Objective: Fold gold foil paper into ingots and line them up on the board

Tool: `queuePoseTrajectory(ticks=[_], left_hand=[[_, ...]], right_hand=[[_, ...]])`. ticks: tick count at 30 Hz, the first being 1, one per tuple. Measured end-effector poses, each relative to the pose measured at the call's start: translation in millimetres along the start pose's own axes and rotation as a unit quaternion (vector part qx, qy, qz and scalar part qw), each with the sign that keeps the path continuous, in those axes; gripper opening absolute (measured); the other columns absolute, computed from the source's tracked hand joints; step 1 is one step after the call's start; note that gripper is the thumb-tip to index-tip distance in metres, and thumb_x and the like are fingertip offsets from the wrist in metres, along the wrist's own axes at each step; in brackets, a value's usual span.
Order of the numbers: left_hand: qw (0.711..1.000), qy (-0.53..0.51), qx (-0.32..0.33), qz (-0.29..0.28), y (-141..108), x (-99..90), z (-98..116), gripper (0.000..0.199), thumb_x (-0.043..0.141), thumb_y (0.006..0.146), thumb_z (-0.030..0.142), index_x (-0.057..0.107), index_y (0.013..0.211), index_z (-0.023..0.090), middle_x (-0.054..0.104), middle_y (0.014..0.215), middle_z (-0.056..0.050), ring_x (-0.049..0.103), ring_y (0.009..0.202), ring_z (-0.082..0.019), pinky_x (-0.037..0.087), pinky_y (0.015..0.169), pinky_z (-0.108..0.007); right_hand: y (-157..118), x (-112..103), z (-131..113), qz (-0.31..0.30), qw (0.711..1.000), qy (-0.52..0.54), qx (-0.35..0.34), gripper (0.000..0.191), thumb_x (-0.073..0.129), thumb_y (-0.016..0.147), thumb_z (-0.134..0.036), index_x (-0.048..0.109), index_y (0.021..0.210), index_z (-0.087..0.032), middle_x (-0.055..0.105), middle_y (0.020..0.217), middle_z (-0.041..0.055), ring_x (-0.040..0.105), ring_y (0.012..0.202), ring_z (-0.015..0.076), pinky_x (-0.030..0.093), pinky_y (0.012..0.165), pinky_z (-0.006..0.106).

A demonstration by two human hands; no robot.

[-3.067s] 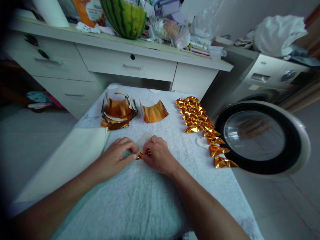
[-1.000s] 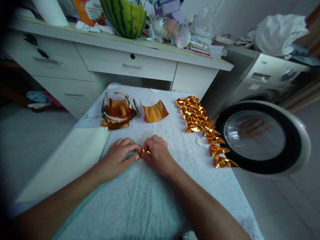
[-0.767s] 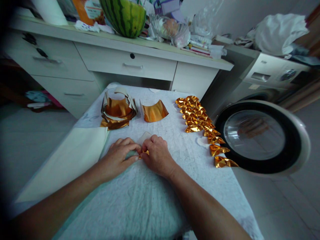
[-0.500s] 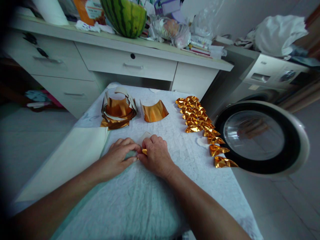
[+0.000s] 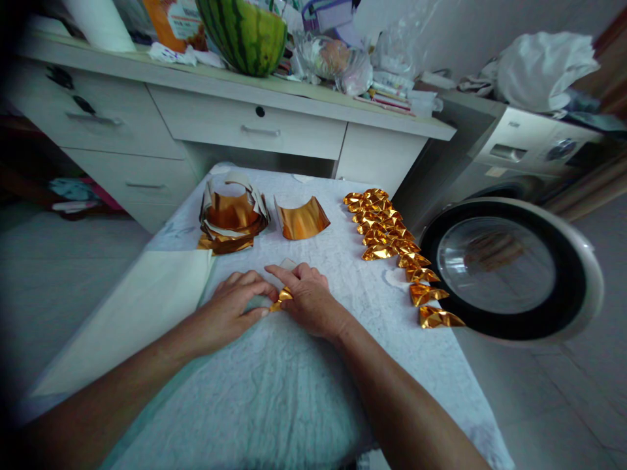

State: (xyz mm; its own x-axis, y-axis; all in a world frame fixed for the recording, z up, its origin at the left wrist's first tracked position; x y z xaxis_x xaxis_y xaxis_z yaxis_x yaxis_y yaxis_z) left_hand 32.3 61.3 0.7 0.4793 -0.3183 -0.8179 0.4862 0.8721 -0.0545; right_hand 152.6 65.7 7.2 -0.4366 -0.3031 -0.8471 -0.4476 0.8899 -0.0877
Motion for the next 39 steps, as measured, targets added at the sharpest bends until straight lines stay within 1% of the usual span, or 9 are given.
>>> queuePoseTrajectory(ticks=[9,12,15,19,22,25,27,33,39], left_hand=[[1.0,-0.001,0.0,0.007,0,1.0,-2,0.022,0.056,0.08,0.02,0.066,0.098,0.027,0.059,0.101,-0.003,0.048,0.101,-0.025,0.038,0.09,-0.042],[1.0,-0.003,0.003,0.005,0,0.2,0,0.021,0.055,0.081,0.021,0.066,0.098,0.027,0.06,0.101,-0.003,0.048,0.102,-0.025,0.038,0.09,-0.041],[1.0,-0.003,0.004,0.006,-1,-0.8,1,0.022,0.054,0.081,0.02,0.066,0.098,0.027,0.06,0.102,-0.003,0.048,0.102,-0.025,0.038,0.091,-0.041],[1.0,0.004,-0.003,0.013,-2,-0.9,1,0.02,0.058,0.079,0.022,0.066,0.097,0.027,0.061,0.102,-0.002,0.049,0.102,-0.025,0.038,0.09,-0.041],[1.0,0.008,-0.003,0.025,-2,-0.6,1,0.022,0.066,0.076,0.032,0.066,0.097,0.028,0.061,0.102,-0.002,0.05,0.101,-0.026,0.038,0.09,-0.042],[0.999,0.008,0.0,0.036,-2,-0.2,0,0.022,0.07,0.074,0.035,0.067,0.095,0.028,0.061,0.1,-0.002,0.05,0.1,-0.026,0.039,0.089,-0.042],[0.999,0.007,0.004,0.04,-2,0.2,0,0.022,0.071,0.073,0.034,0.067,0.094,0.028,0.061,0.099,-0.002,0.05,0.099,-0.026,0.039,0.089,-0.042],[0.998,0.009,0.03,0.062,-1,-0.8,2,0.019,0.071,0.076,0.029,0.067,0.094,0.026,0.06,0.099,-0.001,0.055,0.098,-0.024,0.041,0.089,-0.041],[0.992,0.012,0.104,0.075,-3,-2.4,12,0.012,0.066,0.083,0.021,0.067,0.094,0.023,0.061,0.102,-0.002,0.057,0.097,-0.02,0.046,0.088,-0.035]], right_hand=[[-3,2,5,-0.017,0.999,0.014,-0.046,0.07,0.05,0.091,-0.008,0.029,0.148,-0.041,0.046,0.105,0.004,0.043,0.095,0.0185,0.036,0.09,0.039],[-4,0,4,-0.022,0.998,0.018,-0.05,0.069,0.047,0.091,-0.007,0.029,0.149,-0.04,0.046,0.104,0.0041,0.044,0.095,0.0186,0.037,0.091,0.04],[-7,-3,3,-0.019,0.998,0.032,-0.058,0.07,0.044,0.088,-0.003,0.029,0.149,-0.034,0.048,0.107,0.0056,0.046,0.098,0.0193,0.037,0.093,0.041],[-10,-9,6,0.024,0.988,0.13,-0.081,0.071,0.052,0.076,-0.002,0.033,0.141,-0.024,0.051,0.106,0.0047,0.05,0.096,0.0174,0.042,0.089,0.036],[-8,-14,20,0.089,0.972,0.21,-0.051,0.048,0.053,0.073,-0.006,0.044,0.118,-0.02,0.052,0.095,0.0011,0.051,0.083,0.0139,0.045,0.076,0.029],[-7,-23,34,0.175,0.972,0.156,-0.003,0.031,0.049,0.069,-0.005,0.049,0.096,-0.02,0.053,0.089,0.0006,0.05,0.082,0.0148,0.044,0.075,0.029],[-7,-26,37,0.2,0.975,0.096,0.017,0.026,0.049,0.069,-0.005,0.051,0.091,-0.019,0.055,0.088,0.0017,0.05,0.083,0.0164,0.043,0.077,0.031],[-5,-25,29,0.17,0.985,0.018,0.005,0.02,0.052,0.077,-0.006,0.061,0.091,-0.016,0.062,0.091,0.0056,0.053,0.087,0.0189,0.041,0.083,0.033],[-6,-21,22,0.123,0.992,0.001,-0.016,0.033,0.048,0.076,0.001,0.067,0.097,-0.017,0.061,0.096,0.007,0.052,0.094,0.0193,0.039,0.089,0.033]])
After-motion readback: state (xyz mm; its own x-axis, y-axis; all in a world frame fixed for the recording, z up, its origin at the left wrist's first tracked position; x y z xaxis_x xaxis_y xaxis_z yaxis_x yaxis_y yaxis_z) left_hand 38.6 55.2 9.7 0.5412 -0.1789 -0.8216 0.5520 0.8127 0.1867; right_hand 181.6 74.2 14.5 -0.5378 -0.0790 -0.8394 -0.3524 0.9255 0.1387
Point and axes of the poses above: each hand's wrist, its own y-axis towards the middle knuckle, its own x-axis out of the palm, z = x × y, the point moved 7 cm from there along y, towards the middle knuckle
